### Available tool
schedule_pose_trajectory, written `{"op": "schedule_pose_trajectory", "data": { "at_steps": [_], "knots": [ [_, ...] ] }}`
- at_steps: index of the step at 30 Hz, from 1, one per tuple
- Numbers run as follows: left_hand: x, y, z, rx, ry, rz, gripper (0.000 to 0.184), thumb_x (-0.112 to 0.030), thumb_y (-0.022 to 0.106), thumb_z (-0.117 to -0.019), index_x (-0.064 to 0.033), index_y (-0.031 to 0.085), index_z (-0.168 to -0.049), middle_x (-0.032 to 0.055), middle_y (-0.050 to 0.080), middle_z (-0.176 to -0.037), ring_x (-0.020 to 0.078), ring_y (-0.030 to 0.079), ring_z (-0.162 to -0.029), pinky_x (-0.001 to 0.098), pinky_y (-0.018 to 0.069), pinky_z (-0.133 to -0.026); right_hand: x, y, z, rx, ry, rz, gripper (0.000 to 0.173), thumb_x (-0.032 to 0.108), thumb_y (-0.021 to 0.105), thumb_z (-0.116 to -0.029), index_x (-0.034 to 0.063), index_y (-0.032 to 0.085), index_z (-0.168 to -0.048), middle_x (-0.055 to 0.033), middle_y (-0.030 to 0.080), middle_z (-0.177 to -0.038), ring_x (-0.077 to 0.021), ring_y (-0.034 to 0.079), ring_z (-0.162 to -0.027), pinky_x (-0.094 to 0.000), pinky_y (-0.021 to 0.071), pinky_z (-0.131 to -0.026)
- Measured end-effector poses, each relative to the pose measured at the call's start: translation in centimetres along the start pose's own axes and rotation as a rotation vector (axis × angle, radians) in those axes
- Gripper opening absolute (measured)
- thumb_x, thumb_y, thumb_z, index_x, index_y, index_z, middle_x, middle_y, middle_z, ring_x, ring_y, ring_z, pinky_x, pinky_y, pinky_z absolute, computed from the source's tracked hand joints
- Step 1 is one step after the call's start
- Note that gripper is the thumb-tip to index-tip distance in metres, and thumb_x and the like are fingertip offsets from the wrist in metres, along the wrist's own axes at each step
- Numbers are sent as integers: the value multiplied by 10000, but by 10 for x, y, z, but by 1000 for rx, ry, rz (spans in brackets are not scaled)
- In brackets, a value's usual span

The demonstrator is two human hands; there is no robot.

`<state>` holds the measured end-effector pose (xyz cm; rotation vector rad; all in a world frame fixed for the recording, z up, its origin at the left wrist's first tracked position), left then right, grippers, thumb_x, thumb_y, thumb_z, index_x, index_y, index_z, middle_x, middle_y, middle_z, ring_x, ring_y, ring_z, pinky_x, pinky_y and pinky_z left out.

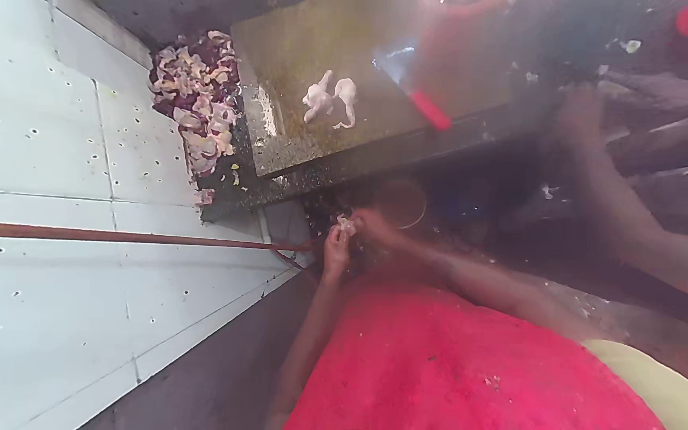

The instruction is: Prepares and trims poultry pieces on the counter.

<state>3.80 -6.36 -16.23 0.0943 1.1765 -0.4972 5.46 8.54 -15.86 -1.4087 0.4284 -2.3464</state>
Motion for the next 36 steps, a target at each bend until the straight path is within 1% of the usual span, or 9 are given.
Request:
{"op": "schedule_pose_trajectory", "data": {
  "at_steps": [6,18,21,23,26,29,30,33,36],
  "knots": [
    [7,-14,-1,-48,-26,226,194,-81,492,-1051,57,619,-1104,93,692,-969,135,676,-881,339,581,-868,-17,6,-37,-13,148,-13,327,229,455,-1081,40,702,-1182,-205,708,-1154,-365,672,-1114,-594,512,-976],
    [-5,-58,0,-251,-6,339,184,-83,479,-1046,55,533,-1155,123,644,-1039,182,677,-928,376,600,-869,-46,31,-61,20,315,106,367,301,518,-1053,92,663,-1317,-212,667,-1286,-417,638,-1187,-666,500,-967],
    [-13,-76,-4,-198,-56,395,235,-82,480,-1046,34,497,-1249,130,623,-1120,193,664,-963,382,593,-876,-70,41,-74,108,210,152,427,296,572,-1022,146,605,-1420,-211,648,-1334,-421,616,-1234,-674,474,-1014],
    [-13,-82,-8,-137,-108,456,281,-89,433,-1056,1,457,-1320,122,629,-1137,204,666,-963,397,591,-868,-52,34,-65,160,140,214,494,247,558,-1026,176,514,-1514,-231,634,-1348,-442,614,-1231,-677,473,-1011],
    [-15,-83,-16,-128,-215,487,306,-108,359,-1085,-19,483,-1350,108,637,-1081,203,659,-901,396,585,-812,-14,19,-48,99,14,258,366,269,515,-1063,160,623,-1395,-178,685,-1273,-380,658,-1176,-627,506,-994],
    [-19,-77,-20,-99,-266,377,289,-135,409,-1087,-10,566,-1295,93,666,-1025,164,658,-844,347,583,-771,2,4,-30,35,-110,235,331,318,507,-1077,107,714,-1225,-166,705,-1204,-357,674,-1127,-609,521,-970],
    [-21,-75,-24,-60,-258,295,299,-149,429,-1088,2,587,-1292,97,673,-1028,154,654,-843,334,576,-766,4,-2,-24,34,-154,220,341,338,537,-1065,95,712,-1229,-170,697,-1220,-360,668,-1134,-607,518,-975],
    [-34,-63,-36,92,-133,-28,303,-194,466,-1099,21,643,-1220,104,689,-1011,135,650,-845,324,565,-775,16,-10,-26,119,-334,211,561,405,653,-999,94,564,-1457,-141,561,-1468,-323,539,-1355,-541,427,-1138],
    [-59,-44,-44,205,93,-501,294,-214,504,-1068,-4,697,-1139,136,710,-1027,196,679,-940,412,553,-879,31,-13,-29,206,-384,227,508,378,635,-1012,20,602,-1372,-166,583,-1425,-314,525,-1357,-502,404,-1154]
  ]
}}
Point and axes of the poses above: each hand's wrist, its own z-axis away from the middle knuckle, its own y-axis out of the palm, x = y × z, the point moved 4 cm from there along -z, towards the middle knuckle
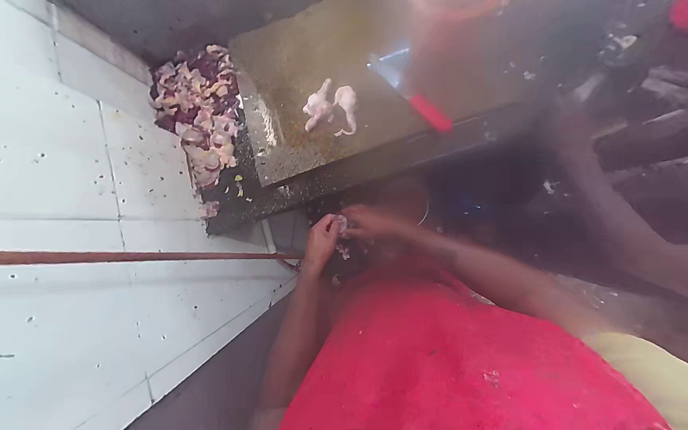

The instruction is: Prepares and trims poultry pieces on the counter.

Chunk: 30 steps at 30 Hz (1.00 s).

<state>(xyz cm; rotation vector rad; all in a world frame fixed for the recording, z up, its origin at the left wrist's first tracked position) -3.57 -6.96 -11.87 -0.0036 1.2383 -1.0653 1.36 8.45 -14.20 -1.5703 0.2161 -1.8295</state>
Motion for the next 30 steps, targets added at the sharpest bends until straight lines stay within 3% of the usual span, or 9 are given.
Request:
{"op": "schedule_pose_trajectory", "data": {
  "at_steps": [4,8,12,18,21,24,25,27,30],
  "knots": [
    [-37,7,-9,-92,160,-358,347,-263,492,-1052,-23,700,-1192,173,701,-1208,310,668,-1153,525,510,-1019,4,-5,1,-65,41,-76,354,210,474,-1081,-74,660,-1185,-252,672,-1205,-365,629,-1198,-523,454,-1077],
    [-52,10,-11,-114,159,-348,334,-207,460,-1023,-12,689,-1168,190,727,-1063,346,709,-980,579,539,-853,15,-16,19,-85,34,-21,398,235,416,-1088,-77,662,-1080,-249,681,-1096,-382,650,-1119,-557,484,-996],
    [-65,19,-15,-137,181,-274,284,-193,513,-988,-20,711,-1096,150,732,-959,282,707,-847,526,558,-777,5,-29,36,-125,54,61,382,238,420,-1073,-24,673,-1188,-211,690,-1185,-355,631,-1196,-548,454,-1059],
    [-105,-14,-18,-375,196,-8,272,-153,514,-995,50,651,-1114,113,699,-954,139,674,-854,368,568,-814,-101,-45,89,-81,394,216,400,282,411,-1069,5,678,-1181,-219,692,-1189,-402,645,-1166,-618,489,-975],
    [-126,-49,-28,-266,80,-149,386,-198,366,-1071,6,659,-1218,150,701,-1126,199,676,-1008,432,538,-918,-140,-63,120,-149,457,212,438,323,377,-1086,36,692,-1188,-217,701,-1166,-409,647,-1157,-627,482,-975],
    [-134,-47,-43,-123,-43,-142,390,-298,375,-1112,-95,691,-1218,57,716,-1032,120,636,-783,349,537,-710,-164,-71,127,-67,463,119,545,502,420,-1075,52,709,-1176,-234,697,-1165,-437,632,-1169,-670,444,-1014],
    [-140,-39,-47,-61,-55,-163,386,-301,385,-1113,-103,696,-1229,65,714,-1067,139,653,-829,376,549,-756,-169,-72,129,-43,463,87,507,483,496,-1050,48,708,-1199,-247,684,-1192,-455,612,-1186,-696,418,-1028],
    [-161,-21,-57,32,-58,-269,390,-299,393,-1110,-110,698,-1262,98,709,-1224,209,681,-1111,491,534,-991,-151,-96,124,-65,372,53,479,442,537,-1043,70,654,-1321,-217,654,-1299,-414,589,-1257,-652,410,-1070],
    [-191,16,-56,139,6,-384,382,-278,401,-1109,-75,700,-1236,135,692,-1244,248,649,-1177,523,484,-1047,-88,-137,124,-176,82,-29,514,454,535,-1048,146,573,-1458,-117,599,-1430,-304,536,-1355,-534,405,-1142]
  ]
}}
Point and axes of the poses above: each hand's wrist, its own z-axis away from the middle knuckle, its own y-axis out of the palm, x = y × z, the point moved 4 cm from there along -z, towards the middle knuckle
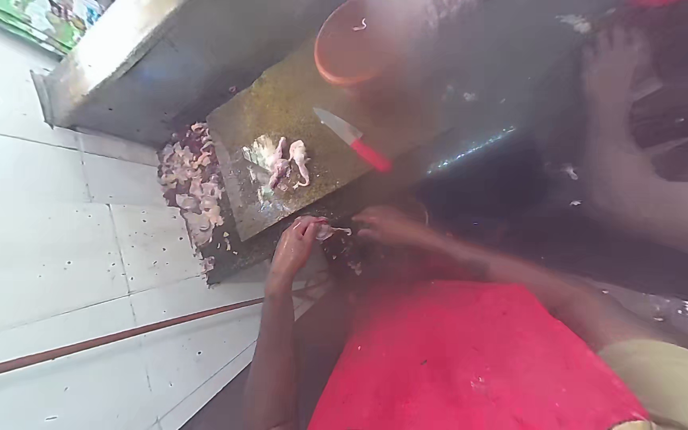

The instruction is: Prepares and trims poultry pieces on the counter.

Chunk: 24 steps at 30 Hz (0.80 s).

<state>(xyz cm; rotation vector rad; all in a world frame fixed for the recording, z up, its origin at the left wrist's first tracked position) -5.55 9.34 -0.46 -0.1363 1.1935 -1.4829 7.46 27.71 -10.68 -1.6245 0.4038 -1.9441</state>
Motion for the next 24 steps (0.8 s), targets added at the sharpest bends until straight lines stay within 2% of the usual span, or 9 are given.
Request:
{"op": "schedule_pose_trajectory", "data": {
  "at_steps": [3,6,9,11,14,17,19,21,24],
  "knots": [
    [-43,19,-11,27,104,-106,364,-272,430,-1102,-78,707,-1238,123,689,-1262,242,646,-1193,497,483,-1065,29,-29,-6,-5,-168,-189,500,400,561,-1047,59,596,-1411,-140,610,-1401,-293,535,-1342,-513,352,-1176],
    [-82,37,-19,-67,167,-265,406,-304,412,-1101,-40,701,-1205,156,705,-1199,292,667,-1152,519,499,-1025,29,-37,-6,-24,-167,-328,380,251,451,-1089,-62,652,-1164,-221,686,-1087,-316,661,-1069,-502,490,-1003],
    [-106,42,-31,-134,176,-316,497,-367,386,-1105,8,712,-1116,207,725,-1062,362,700,-1047,578,514,-944,32,-54,11,-15,-21,-329,407,223,405,-1092,-109,627,-1168,-290,655,-1135,-394,632,-1124,-555,455,-1015],
    [-114,41,-37,-157,193,-278,518,-389,391,-1098,13,716,-1053,205,724,-982,360,706,-986,578,519,-898,23,-53,19,-67,56,-351,382,228,427,-1078,-52,639,-1230,-257,676,-1167,-378,645,-1144,-563,466,-1027],
    [-127,17,-48,-240,244,-75,437,-330,445,-1091,-6,737,-1074,152,742,-958,262,722,-920,513,566,-883,-11,-43,38,-108,219,-331,365,216,411,-1088,-26,663,-1194,-237,680,-1164,-379,640,-1144,-565,464,-1015],
    [-146,-37,-74,-351,291,55,414,-303,462,-1086,35,700,-1056,139,696,-877,219,666,-791,475,554,-781,-75,-12,59,-105,376,-293,368,220,407,-1080,-24,674,-1149,-247,681,-1148,-401,643,-1137,-610,474,-989],
    [-168,-76,-96,-311,314,5,473,-392,425,-1096,8,676,-1070,149,686,-893,263,668,-818,542,542,-790,-117,10,73,-65,463,-314,389,261,428,-1092,-14,644,-1261,-257,659,-1219,-401,622,-1174,-603,455,-1024],
    [-189,-104,-131,-266,385,-136,557,-525,371,-1088,-55,668,-1049,160,693,-940,332,684,-891,629,525,-806,-140,20,85,64,630,-131,525,423,475,-1071,46,556,-1428,-257,602,-1368,-432,561,-1299,-651,416,-1084],
    [-236,-119,-201,-162,495,-392,402,-371,435,-1101,-71,686,-1193,192,691,-1173,388,657,-1128,656,486,-966,-125,0,72,86,668,-5,473,397,492,-1064,87,603,-1404,-226,604,-1389,-420,549,-1322,-652,404,-1096]
  ]
}}
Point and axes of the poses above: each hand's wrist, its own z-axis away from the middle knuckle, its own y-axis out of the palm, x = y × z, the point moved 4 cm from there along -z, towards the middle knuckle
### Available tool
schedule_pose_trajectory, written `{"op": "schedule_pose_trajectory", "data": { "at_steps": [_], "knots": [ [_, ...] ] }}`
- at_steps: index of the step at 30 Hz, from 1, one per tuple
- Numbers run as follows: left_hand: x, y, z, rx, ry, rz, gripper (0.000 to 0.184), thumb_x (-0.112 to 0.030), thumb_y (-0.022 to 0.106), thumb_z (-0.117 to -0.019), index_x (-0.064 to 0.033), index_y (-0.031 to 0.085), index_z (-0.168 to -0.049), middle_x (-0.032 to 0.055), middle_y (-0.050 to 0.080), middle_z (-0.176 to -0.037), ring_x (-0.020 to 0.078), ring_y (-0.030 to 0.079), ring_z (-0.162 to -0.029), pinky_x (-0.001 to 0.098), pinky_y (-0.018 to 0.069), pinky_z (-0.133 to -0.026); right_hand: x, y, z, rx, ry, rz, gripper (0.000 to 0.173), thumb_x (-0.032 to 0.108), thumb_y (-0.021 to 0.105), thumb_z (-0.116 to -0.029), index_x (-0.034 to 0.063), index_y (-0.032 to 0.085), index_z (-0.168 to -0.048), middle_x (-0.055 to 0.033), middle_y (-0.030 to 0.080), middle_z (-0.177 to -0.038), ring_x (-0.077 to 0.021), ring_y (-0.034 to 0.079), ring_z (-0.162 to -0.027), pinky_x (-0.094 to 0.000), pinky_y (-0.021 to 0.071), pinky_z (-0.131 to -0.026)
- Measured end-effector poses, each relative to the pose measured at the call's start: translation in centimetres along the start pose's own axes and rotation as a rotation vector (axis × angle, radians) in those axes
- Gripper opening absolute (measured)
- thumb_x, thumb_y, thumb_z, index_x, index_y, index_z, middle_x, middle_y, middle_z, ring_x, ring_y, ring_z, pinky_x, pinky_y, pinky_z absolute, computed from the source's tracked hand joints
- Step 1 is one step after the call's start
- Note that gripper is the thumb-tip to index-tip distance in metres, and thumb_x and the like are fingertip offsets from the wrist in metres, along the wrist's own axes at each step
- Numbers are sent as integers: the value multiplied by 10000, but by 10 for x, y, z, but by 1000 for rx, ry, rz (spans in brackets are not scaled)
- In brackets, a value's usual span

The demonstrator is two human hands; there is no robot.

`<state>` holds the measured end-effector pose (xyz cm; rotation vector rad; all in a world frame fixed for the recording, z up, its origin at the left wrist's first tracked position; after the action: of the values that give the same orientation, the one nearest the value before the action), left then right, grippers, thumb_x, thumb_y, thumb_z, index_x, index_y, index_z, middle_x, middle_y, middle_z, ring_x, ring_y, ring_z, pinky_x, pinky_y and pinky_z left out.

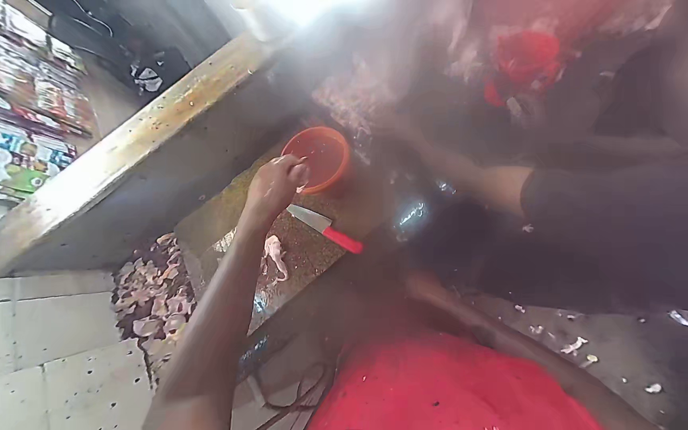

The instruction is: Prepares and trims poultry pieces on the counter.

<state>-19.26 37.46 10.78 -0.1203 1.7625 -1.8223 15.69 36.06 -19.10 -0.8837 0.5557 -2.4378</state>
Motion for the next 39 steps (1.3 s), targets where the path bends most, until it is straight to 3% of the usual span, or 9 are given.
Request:
{"op": "schedule_pose_trajectory", "data": {
  "at_steps": [9,15,19,22,25,29,32,36,39],
  "knots": [
    [35,107,-125,470,208,-177,290,-242,603,-1003,-40,689,-1194,239,684,-1171,457,638,-1129,714,477,-916,139,-157,42,-276,-145,-46,415,372,472,-1083,163,620,-1409,-109,668,-1339,-261,634,-1249,-516,469,-1099],
    [40,-25,-130,413,440,60,311,-222,511,-1070,6,721,-1101,212,705,-1095,356,665,-1071,606,483,-966,205,-279,11,-749,-280,97,303,200,504,-1062,94,690,-1276,-133,684,-1263,-281,656,-1181,-480,512,-1042],
    [82,-94,-112,425,259,476,337,-286,459,-1091,-61,710,-1109,71,704,-980,144,649,-843,370,540,-800,248,-329,-70,-512,-231,220,308,229,520,-1054,106,692,-1278,-148,684,-1270,-309,647,-1200,-544,492,-1048],
    [121,-111,-84,391,179,691,352,-298,430,-1106,-68,689,-1169,90,711,-1021,158,680,-858,344,569,-782,252,-323,-131,-254,25,451,436,288,582,-1012,71,609,-1390,-233,627,-1344,-429,590,-1257,-671,451,-1020],
    [171,-102,-45,314,154,812,309,-285,478,-1088,-74,694,-1155,62,719,-973,134,682,-822,306,573,-736,259,-311,-142,-322,100,625,351,257,617,-987,33,679,-1250,-251,644,-1280,-478,597,-1196,-715,469,-927],
    [241,-61,7,223,-26,864,304,-299,596,-1040,-57,665,-1211,88,713,-1003,173,676,-848,364,573,-778,325,-313,-74,-844,-276,400,310,299,523,-1067,108,690,-1245,-159,668,-1279,-362,647,-1172,-607,521,-953],
    [279,-12,35,164,-247,735,306,-279,611,-1045,-21,647,-1205,157,697,-980,259,686,-814,477,583,-779,354,-272,-55,-714,-444,69,329,299,528,-1078,84,676,-1278,-138,656,-1310,-294,646,-1186,-525,520,-1020],
    [284,36,57,198,-385,585,319,-292,566,-1062,-34,666,-1221,184,712,-1004,304,705,-862,544,570,-838,296,-173,-110,-394,-197,284,530,392,613,-999,166,547,-1474,-183,548,-1446,-361,537,-1333,-547,478,-1072],
    [238,52,78,180,-416,906,315,-247,563,-1067,3,632,-1248,151,714,-1011,212,708,-837,413,591,-810,235,-132,-95,-431,-57,333,592,289,639,-975,191,477,-1536,-219,505,-1476,-406,552,-1303,-556,524,-1001]
  ]
}}
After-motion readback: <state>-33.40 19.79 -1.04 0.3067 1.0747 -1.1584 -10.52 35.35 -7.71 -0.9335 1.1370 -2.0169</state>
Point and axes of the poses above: each hand's wrist, its own z-axis away from the middle knuckle, its own y-axis out of the palm, x = y × z, the point moved 4 cm from there along -z, towards the middle knuckle
